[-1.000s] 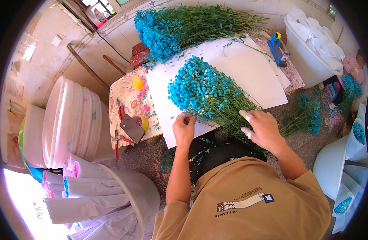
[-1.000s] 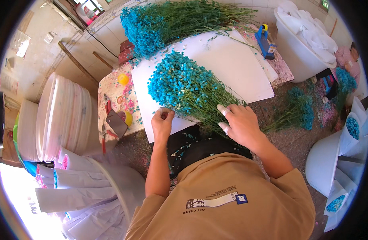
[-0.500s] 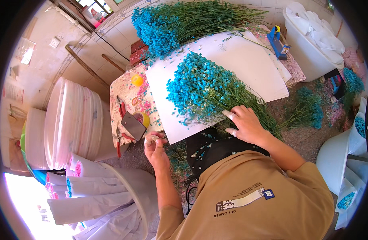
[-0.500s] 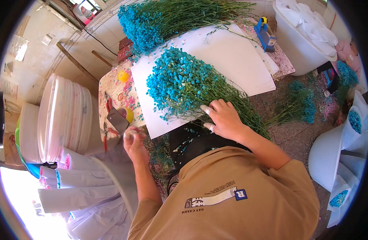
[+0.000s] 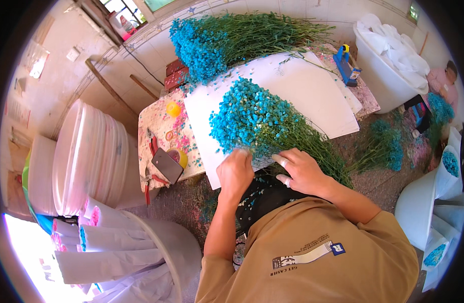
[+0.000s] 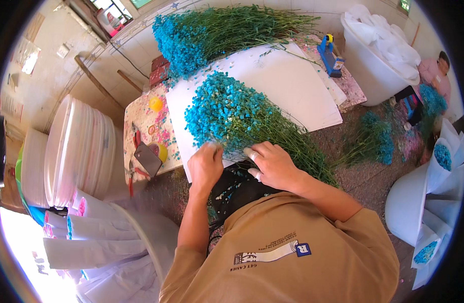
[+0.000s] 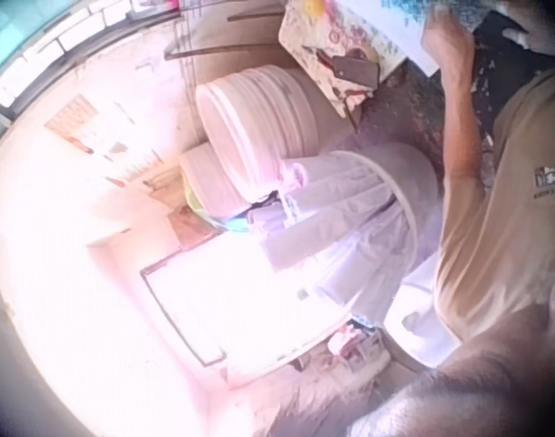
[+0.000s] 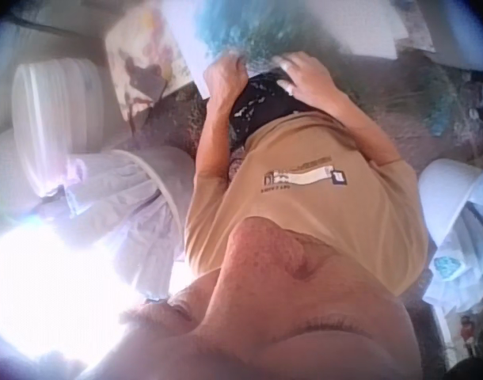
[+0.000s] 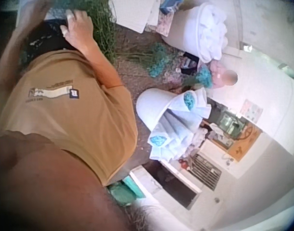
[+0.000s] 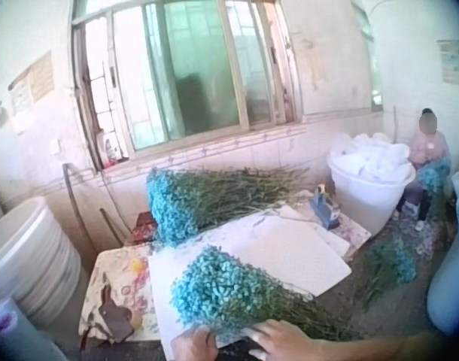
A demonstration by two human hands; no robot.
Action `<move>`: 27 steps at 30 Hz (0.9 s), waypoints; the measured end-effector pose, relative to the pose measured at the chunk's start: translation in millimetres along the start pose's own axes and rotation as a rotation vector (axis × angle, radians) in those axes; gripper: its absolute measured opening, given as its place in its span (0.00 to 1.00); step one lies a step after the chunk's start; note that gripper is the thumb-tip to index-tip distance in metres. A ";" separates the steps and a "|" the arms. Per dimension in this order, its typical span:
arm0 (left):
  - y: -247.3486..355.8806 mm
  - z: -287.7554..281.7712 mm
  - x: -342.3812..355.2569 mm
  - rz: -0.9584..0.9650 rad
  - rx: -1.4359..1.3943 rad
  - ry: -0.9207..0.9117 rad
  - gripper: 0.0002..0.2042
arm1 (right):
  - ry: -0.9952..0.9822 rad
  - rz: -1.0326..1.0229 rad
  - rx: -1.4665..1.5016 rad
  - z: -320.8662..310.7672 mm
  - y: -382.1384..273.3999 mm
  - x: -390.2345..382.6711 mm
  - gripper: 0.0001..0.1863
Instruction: The person binds a bundle of flower stems with a rubber band, rolls it in wrapping paper by hand, and places the wrapped bouquet into a container. The person then gathers and arranges more flower stems into another bouquet by hand.
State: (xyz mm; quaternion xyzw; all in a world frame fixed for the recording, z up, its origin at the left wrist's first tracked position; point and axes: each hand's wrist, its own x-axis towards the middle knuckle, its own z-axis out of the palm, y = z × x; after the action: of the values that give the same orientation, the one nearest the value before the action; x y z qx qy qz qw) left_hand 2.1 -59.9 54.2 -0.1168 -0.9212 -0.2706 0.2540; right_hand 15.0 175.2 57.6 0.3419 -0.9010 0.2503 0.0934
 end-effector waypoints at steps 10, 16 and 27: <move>18.4 -76.1 -62.7 -0.274 -0.579 0.136 0.07 | 0.058 -0.122 0.103 6.0 17.4 -5.8 0.18; 31.1 -68.8 -49.1 -0.323 -0.554 0.183 0.09 | 0.095 -0.207 0.128 -6.0 9.7 -16.4 0.09; 63.3 -24.9 -45.6 0.103 0.008 -0.354 0.05 | 0.126 -0.163 0.244 -3.3 15.6 -26.3 0.07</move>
State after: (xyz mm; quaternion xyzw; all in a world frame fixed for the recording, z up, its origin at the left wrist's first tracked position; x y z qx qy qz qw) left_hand 72.9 -25.0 75.9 -0.2085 -0.9454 -0.2287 0.1018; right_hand 24.4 201.9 45.5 0.4066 -0.8254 0.3704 0.1273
